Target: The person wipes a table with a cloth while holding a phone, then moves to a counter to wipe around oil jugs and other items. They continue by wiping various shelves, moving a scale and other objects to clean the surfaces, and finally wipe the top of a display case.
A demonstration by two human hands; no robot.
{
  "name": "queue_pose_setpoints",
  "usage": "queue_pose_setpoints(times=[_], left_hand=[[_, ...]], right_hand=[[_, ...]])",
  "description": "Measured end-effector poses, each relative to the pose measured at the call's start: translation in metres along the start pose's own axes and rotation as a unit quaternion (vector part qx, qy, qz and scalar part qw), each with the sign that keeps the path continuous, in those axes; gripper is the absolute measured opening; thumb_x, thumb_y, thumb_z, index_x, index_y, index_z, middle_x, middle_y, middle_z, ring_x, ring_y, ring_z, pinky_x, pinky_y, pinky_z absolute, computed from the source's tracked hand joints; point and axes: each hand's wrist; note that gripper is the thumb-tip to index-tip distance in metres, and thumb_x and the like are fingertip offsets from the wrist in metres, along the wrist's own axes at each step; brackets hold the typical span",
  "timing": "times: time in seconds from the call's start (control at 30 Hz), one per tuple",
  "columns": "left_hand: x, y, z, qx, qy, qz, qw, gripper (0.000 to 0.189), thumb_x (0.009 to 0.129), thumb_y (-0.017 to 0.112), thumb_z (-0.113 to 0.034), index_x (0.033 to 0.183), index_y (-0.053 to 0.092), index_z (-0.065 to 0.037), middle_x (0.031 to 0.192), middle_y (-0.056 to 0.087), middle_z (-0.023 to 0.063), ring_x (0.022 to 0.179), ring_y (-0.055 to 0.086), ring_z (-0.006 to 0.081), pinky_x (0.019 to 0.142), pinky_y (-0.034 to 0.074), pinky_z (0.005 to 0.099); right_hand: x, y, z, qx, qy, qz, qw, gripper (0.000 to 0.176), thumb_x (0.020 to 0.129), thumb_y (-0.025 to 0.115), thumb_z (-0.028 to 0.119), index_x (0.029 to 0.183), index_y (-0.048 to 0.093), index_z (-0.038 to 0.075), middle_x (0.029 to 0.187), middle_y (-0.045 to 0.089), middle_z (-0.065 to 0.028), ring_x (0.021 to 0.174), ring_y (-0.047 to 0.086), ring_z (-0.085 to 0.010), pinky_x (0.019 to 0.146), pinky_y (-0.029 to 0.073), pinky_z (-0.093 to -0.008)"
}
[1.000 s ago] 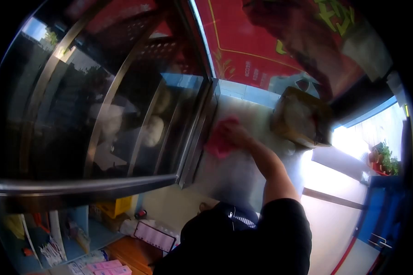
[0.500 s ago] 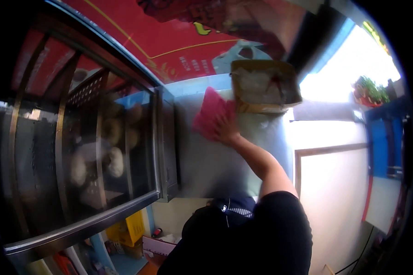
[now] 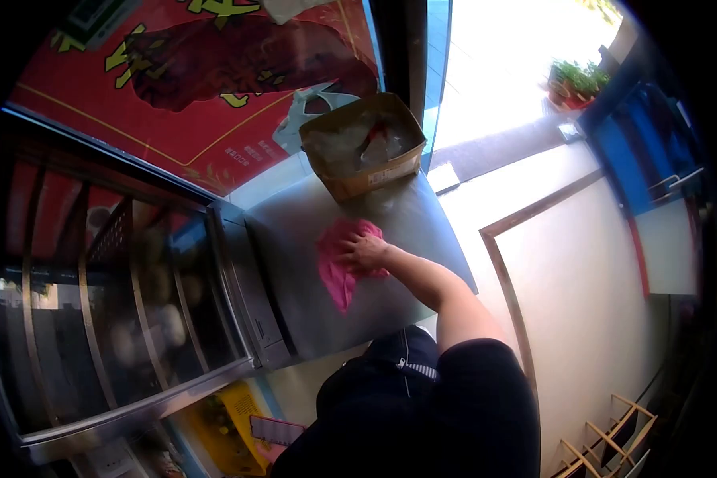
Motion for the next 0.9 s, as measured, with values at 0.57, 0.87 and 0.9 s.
queue_pose_setpoints(times=[0.57, 0.87, 0.9], left_hand=[[-0.036, 0.012, 0.018, 0.044, 0.07, -0.104, 0.991, 0.074, 0.077, 0.029, -0.064, 0.13, 0.031, -0.013, 0.13, 0.034, 0.0096, 0.115, 0.035, 0.0262, 0.097, 0.024, 0.0439], [-0.023, 0.008, 0.015, 0.054, 0.049, -0.089, 0.993, 0.073, 0.077, 0.029, -0.064, 0.13, 0.032, -0.012, 0.129, 0.035, 0.0096, 0.115, 0.036, 0.0262, 0.096, 0.025, 0.0441], [-0.022, 0.01, 0.015, 0.057, 0.048, -0.086, 0.993, 0.073, 0.077, 0.029, -0.064, 0.13, 0.033, -0.012, 0.129, 0.035, 0.0096, 0.115, 0.036, 0.0262, 0.096, 0.025, 0.0441]], right_hand=[[-0.175, 0.021, -0.014, 0.015, 0.488, -0.327, 0.809, 0.029, 0.086, 0.045, 0.022, 0.11, 0.054, 0.007, 0.113, 0.053, -0.0142, 0.109, 0.046, -0.0308, 0.094, 0.035, -0.0372], [-0.097, 0.053, 0.165, 0.187, -0.176, 0.02, 0.966, 0.04, 0.08, 0.046, 0.025, 0.12, 0.046, 0.021, 0.117, 0.051, -0.0058, 0.111, 0.045, -0.0248, 0.095, 0.035, -0.0365], [-0.064, 0.064, 0.178, 0.238, -0.24, 0.053, 0.94, 0.042, 0.081, 0.047, 0.029, 0.122, 0.044, 0.022, 0.116, 0.052, -0.0041, 0.109, 0.047, -0.0247, 0.093, 0.035, -0.0362]])
Point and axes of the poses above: each hand's wrist, its own x-axis towards the middle knuckle, its own y-axis out of the palm, z = x × y
